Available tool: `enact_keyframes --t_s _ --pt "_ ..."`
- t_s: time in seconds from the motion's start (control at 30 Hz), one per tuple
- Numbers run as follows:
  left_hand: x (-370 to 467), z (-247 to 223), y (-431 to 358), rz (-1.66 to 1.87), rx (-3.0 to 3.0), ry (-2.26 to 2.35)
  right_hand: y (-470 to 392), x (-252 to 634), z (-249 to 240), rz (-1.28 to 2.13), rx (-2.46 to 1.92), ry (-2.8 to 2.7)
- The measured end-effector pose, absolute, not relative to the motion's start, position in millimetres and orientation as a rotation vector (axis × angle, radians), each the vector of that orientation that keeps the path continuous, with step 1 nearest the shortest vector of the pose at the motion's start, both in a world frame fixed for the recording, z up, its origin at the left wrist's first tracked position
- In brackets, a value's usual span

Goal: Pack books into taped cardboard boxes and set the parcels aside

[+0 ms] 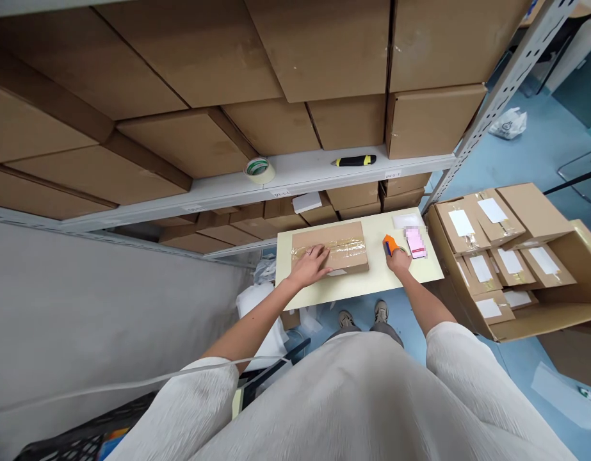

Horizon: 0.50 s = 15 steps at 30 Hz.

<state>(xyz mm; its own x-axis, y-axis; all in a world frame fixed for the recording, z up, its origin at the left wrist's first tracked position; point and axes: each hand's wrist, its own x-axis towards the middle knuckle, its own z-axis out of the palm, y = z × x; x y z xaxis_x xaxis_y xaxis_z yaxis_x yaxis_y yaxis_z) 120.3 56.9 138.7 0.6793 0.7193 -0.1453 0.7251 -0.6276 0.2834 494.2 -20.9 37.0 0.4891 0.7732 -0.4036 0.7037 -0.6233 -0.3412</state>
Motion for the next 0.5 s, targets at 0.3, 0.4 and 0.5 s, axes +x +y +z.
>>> enact_keyframes --t_s 0.3,0.4,0.5 --pt "118.2 135.5 58.3 0.015 2.569 1.134 -7.1 494.7 100.2 0.691 -2.487 -1.157" --pt "118.2 135.9 58.5 0.036 2.566 1.123 10.9 501.9 135.0 0.653 -2.318 -1.113" --pt "118.1 135.6 58.4 0.067 2.566 1.112 32.2 506.3 171.8 0.714 -2.006 -1.199"
